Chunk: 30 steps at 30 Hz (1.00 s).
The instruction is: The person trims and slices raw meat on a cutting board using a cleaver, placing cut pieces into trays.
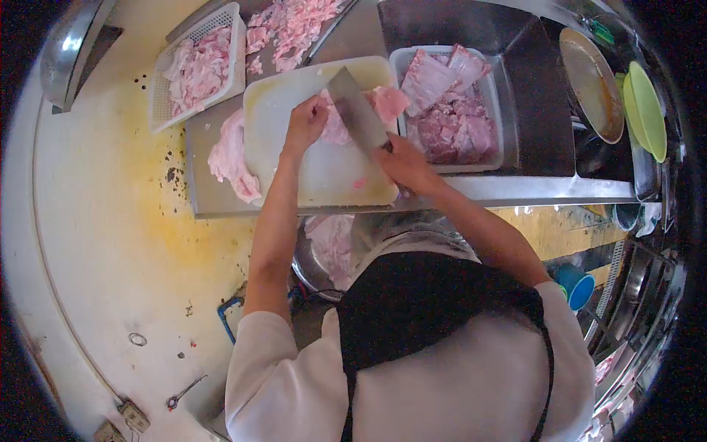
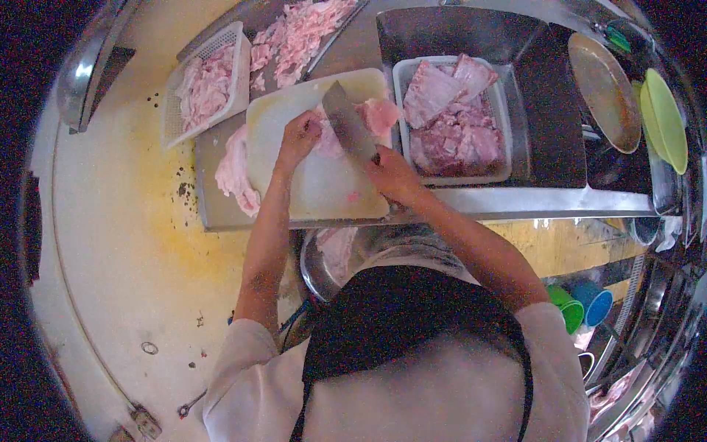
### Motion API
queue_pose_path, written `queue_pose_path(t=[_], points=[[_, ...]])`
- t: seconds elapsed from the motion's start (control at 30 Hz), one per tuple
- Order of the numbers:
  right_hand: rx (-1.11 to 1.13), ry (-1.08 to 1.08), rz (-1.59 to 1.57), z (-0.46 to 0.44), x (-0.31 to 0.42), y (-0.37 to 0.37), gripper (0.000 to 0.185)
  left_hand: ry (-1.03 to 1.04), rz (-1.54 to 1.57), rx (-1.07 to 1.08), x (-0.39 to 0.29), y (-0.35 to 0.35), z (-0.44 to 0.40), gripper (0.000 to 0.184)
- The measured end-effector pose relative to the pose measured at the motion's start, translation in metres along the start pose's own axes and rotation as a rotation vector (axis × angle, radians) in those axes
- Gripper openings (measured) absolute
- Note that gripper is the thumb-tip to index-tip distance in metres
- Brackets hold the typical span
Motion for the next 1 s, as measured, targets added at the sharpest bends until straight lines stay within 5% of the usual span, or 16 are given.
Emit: queue_pose_path(t=[0.17, 0.23, 0.53, 0.63, 0.73, 0.83, 0.93, 1.0], points=[[-0.032, -0.031, 0.007, 0.025, -0.058, 0.038, 0.039, -0.093, 0.137, -0.089, -0.008, -0.005, 0.0, 0.007], [0.188, 0.266, -0.068, 0.07, -0.012, 0.005, 0.037, -0.164, 0.168, -0.123, -0.004, -0.012, -0.002, 0.008], [-0.084, -0.051, -0.099, 0.014, -0.03, 0.046, 0.037, -0.152, 0.149, -0.081, 0.005, -0.022, -0.009, 0.012], [0.099, 0.045, -0.009, 0.051, -0.044, 0.034, 0.037, -0.388, 0.333, -0.144, 0.006, -0.028, -0.009, 0.01], [0.241, 0.285, 0.033, 0.067, -0.017, -0.022, 0.036, -0.306, 0.141, -0.095, 0.028, -0.052, -0.015, 0.013], [0.093, 0.122, 0.005, 0.072, -0.023, -0.053, 0.032, 0.072, -0.173, -0.257, 0.07, -0.021, -0.015, 0.026], [0.019, 0.233, -0.073, 0.076, -0.023, -0.076, 0.028, -0.138, -0.491, -0.149, -0.015, 0.0, 0.009, 0.035], [-0.027, 0.191, -0.084, 0.08, -0.036, -0.083, 0.028, -0.153, -0.403, 0.021, -0.017, 0.003, 0.015, 0.038]])
Point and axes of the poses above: each hand's wrist, its own z-axis away from the middle knuckle, its own y-axis out of the palm, x = y × z, the point moved 1 cm from there along -z, towards the middle knuckle, and after that the axes turned 15 degrees about -x, right-handed, at the moved point
